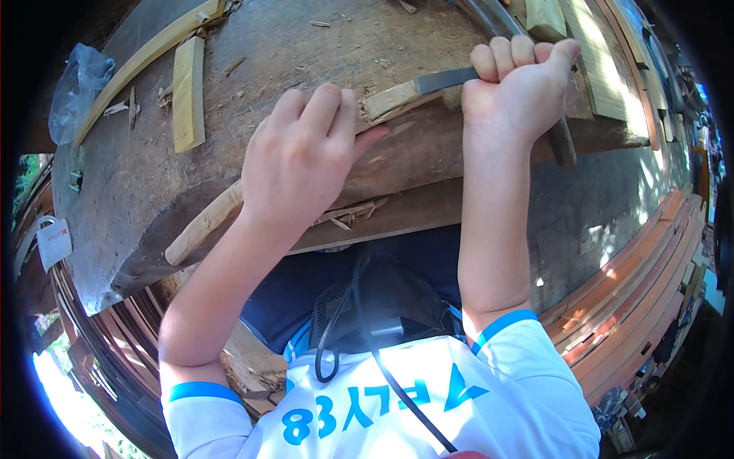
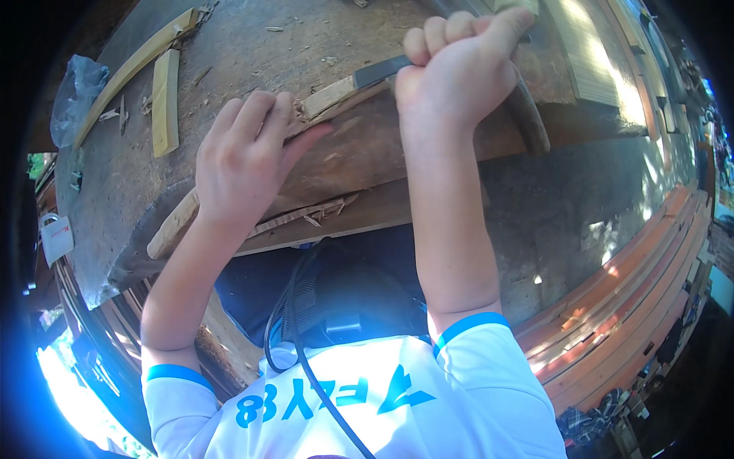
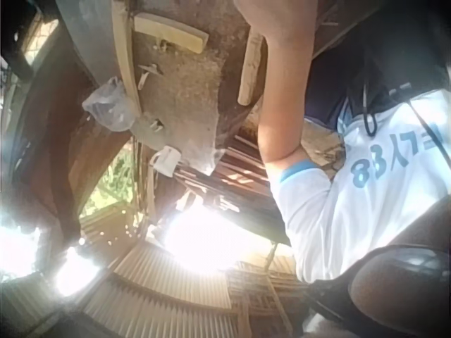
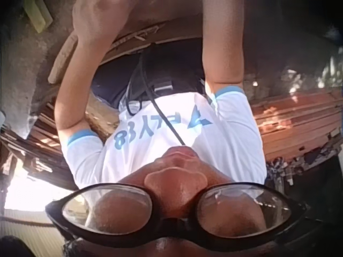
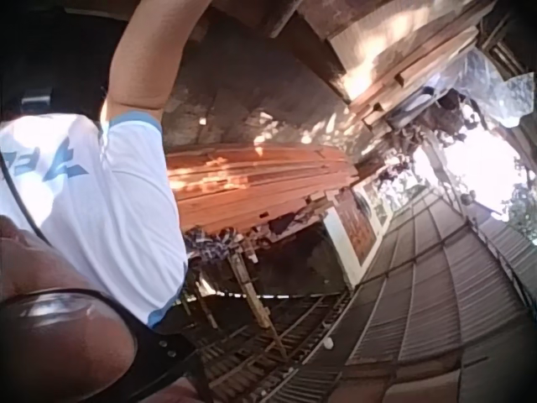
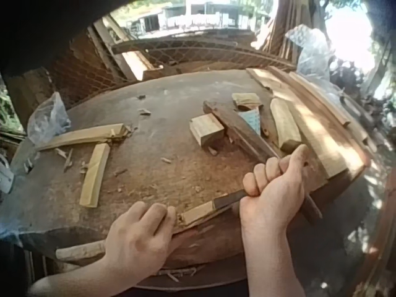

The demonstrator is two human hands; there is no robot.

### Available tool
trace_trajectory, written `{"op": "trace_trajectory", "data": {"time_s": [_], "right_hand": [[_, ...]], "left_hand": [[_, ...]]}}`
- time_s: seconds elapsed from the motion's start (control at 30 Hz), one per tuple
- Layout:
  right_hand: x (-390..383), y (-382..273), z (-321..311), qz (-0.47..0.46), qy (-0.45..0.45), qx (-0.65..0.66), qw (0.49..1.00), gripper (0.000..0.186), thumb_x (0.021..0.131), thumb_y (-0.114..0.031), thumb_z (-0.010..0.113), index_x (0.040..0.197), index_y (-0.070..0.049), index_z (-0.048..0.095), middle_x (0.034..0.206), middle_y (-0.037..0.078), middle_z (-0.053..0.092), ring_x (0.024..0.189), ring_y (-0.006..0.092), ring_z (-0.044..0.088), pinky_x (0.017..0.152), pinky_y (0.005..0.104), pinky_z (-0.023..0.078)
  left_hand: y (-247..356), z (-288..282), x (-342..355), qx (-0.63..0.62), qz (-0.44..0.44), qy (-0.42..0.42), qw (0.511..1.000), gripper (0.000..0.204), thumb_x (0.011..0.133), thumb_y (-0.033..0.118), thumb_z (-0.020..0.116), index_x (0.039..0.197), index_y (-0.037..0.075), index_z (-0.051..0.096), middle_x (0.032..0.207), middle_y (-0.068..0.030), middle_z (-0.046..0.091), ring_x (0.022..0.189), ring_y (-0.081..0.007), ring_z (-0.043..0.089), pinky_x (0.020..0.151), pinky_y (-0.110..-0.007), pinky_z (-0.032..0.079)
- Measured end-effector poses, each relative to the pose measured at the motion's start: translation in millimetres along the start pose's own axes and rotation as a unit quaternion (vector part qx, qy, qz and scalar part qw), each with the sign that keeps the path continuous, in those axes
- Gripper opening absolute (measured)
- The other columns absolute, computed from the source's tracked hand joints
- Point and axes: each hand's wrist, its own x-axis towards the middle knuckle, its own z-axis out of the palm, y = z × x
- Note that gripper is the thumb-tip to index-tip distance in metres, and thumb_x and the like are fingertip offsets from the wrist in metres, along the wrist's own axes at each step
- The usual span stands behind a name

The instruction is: Using a chisel and hammer to carve and shape a wooden piece on a workbench.

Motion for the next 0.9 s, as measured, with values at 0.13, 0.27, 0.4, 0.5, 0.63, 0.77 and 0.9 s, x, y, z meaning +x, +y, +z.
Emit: {"op": "trace_trajectory", "data": {"time_s": [0.13,0.27,0.4,0.5,0.63,0.77,0.9], "right_hand": [[16.7,-5.6,-12.3,0.002,-0.009,-0.006,1.0,0.052,0.114,-0.042,0.035,0.071,-0.015,0.026,0.059,-0.004,0.017,0.053,0.0125,0.01,0.049,0.0322,0.013],[-1.4,3.3,3.4,0.022,0.002,0.01,1.0,0.054,0.114,-0.043,0.032,0.07,-0.015,0.026,0.058,-0.004,0.016,0.051,0.0121,0.01,0.047,0.0325,0.012],[24.3,-0.8,-17.9,0.018,-0.008,0.011,1.0,0.054,0.114,-0.044,0.033,0.069,-0.015,0.028,0.058,-0.004,0.017,0.051,0.0121,0.01,0.047,0.0322,0.011],[6.3,12.2,-10.4,0.066,-0.058,0.036,0.995,0.053,0.114,-0.044,0.033,0.07,-0.015,0.03,0.059,-0.004,0.016,0.051,0.0119,0.01,0.047,0.0325,0.011],[4.4,13.2,3.3,0.051,-0.038,0.016,0.998,0.051,0.114,-0.043,0.034,0.072,-0.015,0.03,0.059,-0.004,0.017,0.051,0.0126,0.01,0.048,0.0322,0.012],[10.8,6.2,-8.0,0.028,-0.008,0.02,0.999,0.051,0.115,-0.042,0.032,0.073,-0.015,0.029,0.059,-0.004,0.018,0.051,0.0119,0.011,0.047,0.0313,0.012],[30.9,-5.5,-20.3,0.023,-0.064,0.035,0.997,0.048,0.114,-0.042,0.034,0.074,-0.015,0.03,0.059,-0.003,0.018,0.051,0.0119,0.011,0.047,0.0313,0.013]], "left_hand": [[0.1,-1.1,-4.1,0.027,0.005,0.006,1.0,0.04,0.078,0.033,0.087,0.099,0.004,0.069,0.086,-0.0024,0.059,0.07,-0.0181,0.057,0.062,-0.03,0.052],[3.9,0.7,-6.2,0.046,0.001,0.02,0.999,0.04,0.078,0.032,0.087,0.098,0.003,0.069,0.086,-0.0021,0.059,0.07,-0.0177,0.057,0.061,-0.029,0.052],[3.4,2.4,-6.3,0.047,0.009,0.014,0.999,0.039,0.078,0.032,0.086,0.098,0.002,0.07,0.086,-0.0024,0.059,0.07,-0.0178,0.057,0.061,-0.029,0.052],[9.5,4.3,-3.8,0.057,0.007,0.012,0.998,0.039,0.078,0.031,0.086,0.099,0.002,0.069,0.086,-0.0029,0.059,0.07,-0.0181,0.057,0.061,-0.029,0.052],[5.5,0.9,-5.6,0.042,-0.008,0.0,0.999,0.039,0.078,0.031,0.086,0.099,0.002,0.07,0.086,-0.0031,0.06,0.07,-0.0184,0.058,0.061,-0.029,0.052],[5.1,2.6,-5.9,0.045,0.007,0.019,0.999,0.039,0.077,0.031,0.087,0.099,0.003,0.071,0.086,-0.0031,0.06,0.07,-0.0182,0.058,0.06,-0.03,0.052],[4.7,1.4,-5.4,0.039,-0.001,0.021,0.999,0.04,0.078,0.032,0.087,0.102,0.003,0.071,0.086,-0.0031,0.06,0.07,-0.018,0.058,0.06,-0.03,0.052]]}}
